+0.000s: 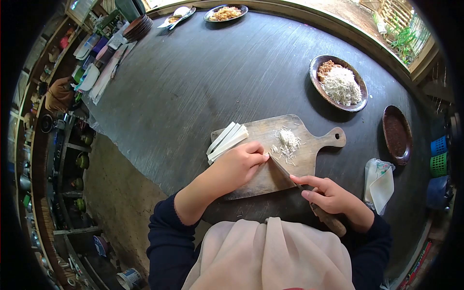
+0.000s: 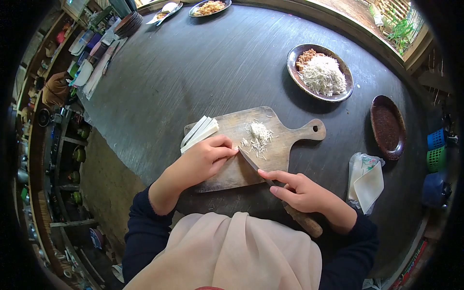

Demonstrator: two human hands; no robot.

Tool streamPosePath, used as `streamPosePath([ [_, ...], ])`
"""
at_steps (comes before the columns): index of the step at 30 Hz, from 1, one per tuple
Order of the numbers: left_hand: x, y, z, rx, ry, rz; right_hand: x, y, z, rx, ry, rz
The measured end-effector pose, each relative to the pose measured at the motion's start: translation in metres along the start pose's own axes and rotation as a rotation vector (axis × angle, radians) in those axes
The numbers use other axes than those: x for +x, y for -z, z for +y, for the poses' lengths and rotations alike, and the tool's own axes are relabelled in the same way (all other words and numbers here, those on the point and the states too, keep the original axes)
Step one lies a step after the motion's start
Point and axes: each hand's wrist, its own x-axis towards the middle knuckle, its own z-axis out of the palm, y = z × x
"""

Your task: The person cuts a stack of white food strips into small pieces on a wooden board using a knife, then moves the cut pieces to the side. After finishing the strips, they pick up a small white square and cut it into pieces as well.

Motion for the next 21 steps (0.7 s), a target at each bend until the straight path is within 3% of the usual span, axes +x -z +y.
streamPosePath([
  [7, 0.000, -0.001, -0.001, -0.010, -0.008, 0.010, -0.004, -0.002, -0.010, 0.160, -0.133, 0.009],
  [14, 0.000, 0.000, 0.001, 0.004, -0.004, 0.002, -0.003, 0.000, -0.012, 0.154, -0.087, -0.023],
  [21, 0.000, 0.000, 0.000, 0.006, 0.004, 0.005, -0.001, -0.004, -0.020, 0.181, -0.216, -0.008],
])
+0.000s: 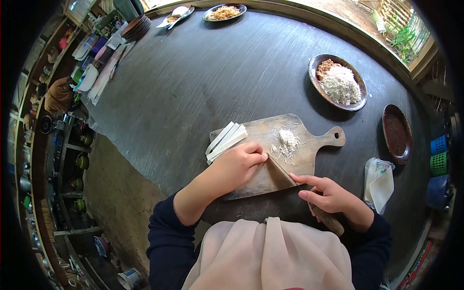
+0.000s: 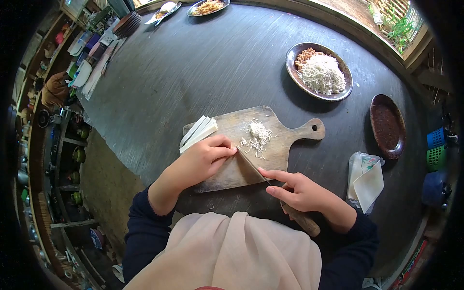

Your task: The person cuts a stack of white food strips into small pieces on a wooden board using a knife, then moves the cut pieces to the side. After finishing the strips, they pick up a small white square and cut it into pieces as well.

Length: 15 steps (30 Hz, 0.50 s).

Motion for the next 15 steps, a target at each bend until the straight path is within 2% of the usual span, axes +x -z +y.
streamPosePath([
  [8, 0.001, 0.000, 0.001, 0.000, -0.009, 0.007, 0.000, -0.001, -0.011, -0.023, -0.088, 0.040],
  [10, 0.001, 0.001, 0.002, -0.010, -0.003, 0.000, -0.004, 0.005, -0.016, -0.078, -0.156, -0.004],
  [15, 0.001, -0.001, 0.000, -0.009, -0.006, 0.005, -0.005, 0.007, -0.011, -0.062, -0.140, -0.025],
])
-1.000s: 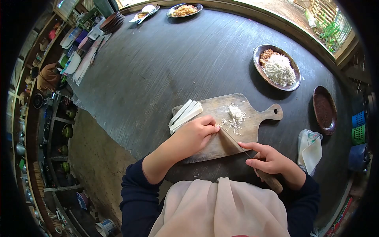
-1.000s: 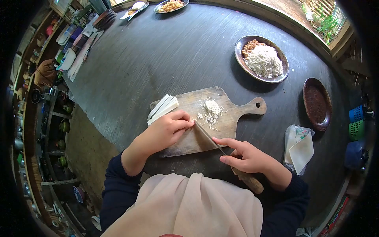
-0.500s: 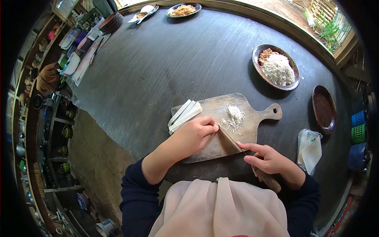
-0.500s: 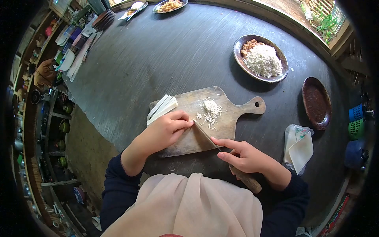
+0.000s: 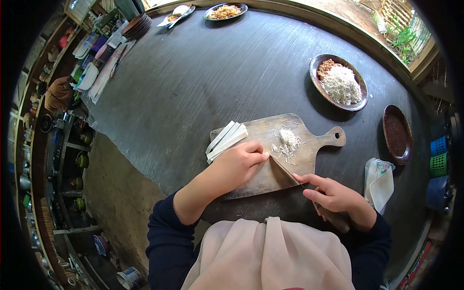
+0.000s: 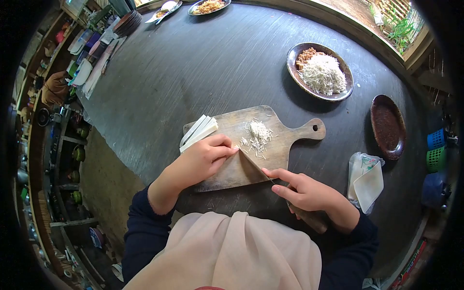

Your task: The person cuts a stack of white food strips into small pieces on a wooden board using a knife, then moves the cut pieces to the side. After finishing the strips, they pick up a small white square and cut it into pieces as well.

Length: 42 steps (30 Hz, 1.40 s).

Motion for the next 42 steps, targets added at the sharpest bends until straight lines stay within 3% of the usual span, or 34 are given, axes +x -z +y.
streamPosePath([
  [7, 0.000, 0.001, 0.002, -0.009, 0.000, -0.003, 0.005, -0.009, 0.006, 0.055, 0.109, 0.103],
  [16, -0.001, -0.001, -0.002, 0.008, -0.020, 0.010, 0.005, -0.005, 0.012, -0.028, 0.230, 0.064],
  [29, -0.001, 0.000, -0.001, 0.017, -0.013, 0.004, 0.008, -0.013, 0.003, -0.076, 0.150, 0.111],
  [34, -0.001, 0.000, 0.000, -0.006, 0.009, 0.004, -0.001, -0.003, -0.004, 0.022, -0.023, 0.047],
  [38, -0.001, 0.001, 0.001, 0.010, 0.030, -0.015, -0.002, 0.002, -0.001, 0.013, -0.027, 0.026],
  [42, 0.000, 0.000, 0.000, -0.003, 0.000, 0.008, 0.002, -0.003, 0.008, 0.006, 0.109, 0.068],
])
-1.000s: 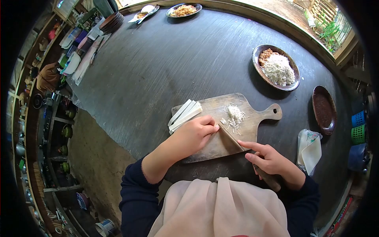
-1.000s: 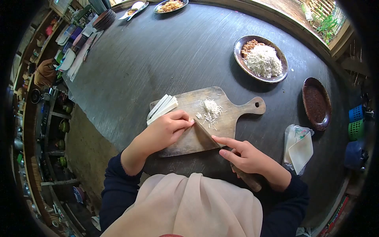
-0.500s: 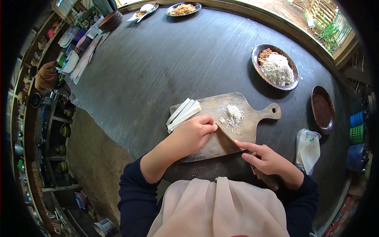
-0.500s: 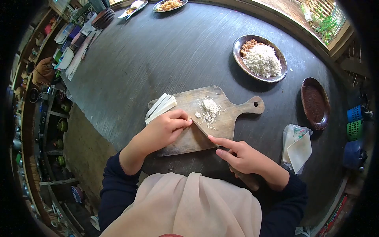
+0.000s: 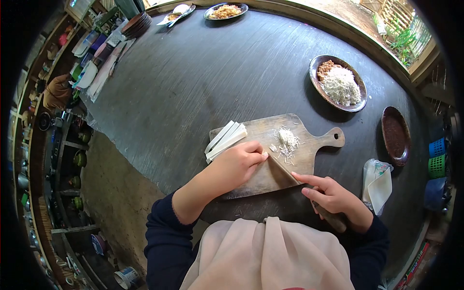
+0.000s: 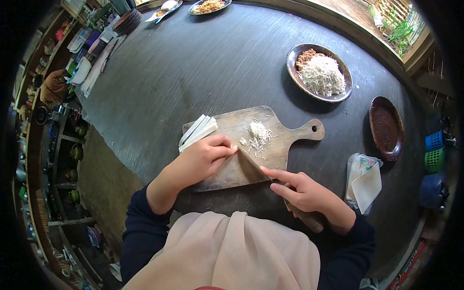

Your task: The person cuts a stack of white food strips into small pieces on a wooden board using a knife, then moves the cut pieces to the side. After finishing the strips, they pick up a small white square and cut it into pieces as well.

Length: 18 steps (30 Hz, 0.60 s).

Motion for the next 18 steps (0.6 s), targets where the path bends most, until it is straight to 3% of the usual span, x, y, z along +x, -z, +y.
streamPosePath([
  [5, 0.000, 0.000, -0.001, 0.021, -0.018, 0.001, 0.003, -0.003, 0.000, -0.001, 0.069, 0.012],
  [18, 0.000, 0.000, -0.001, 0.009, -0.001, -0.007, 0.007, -0.002, -0.008, 0.069, -0.092, -0.033],
])
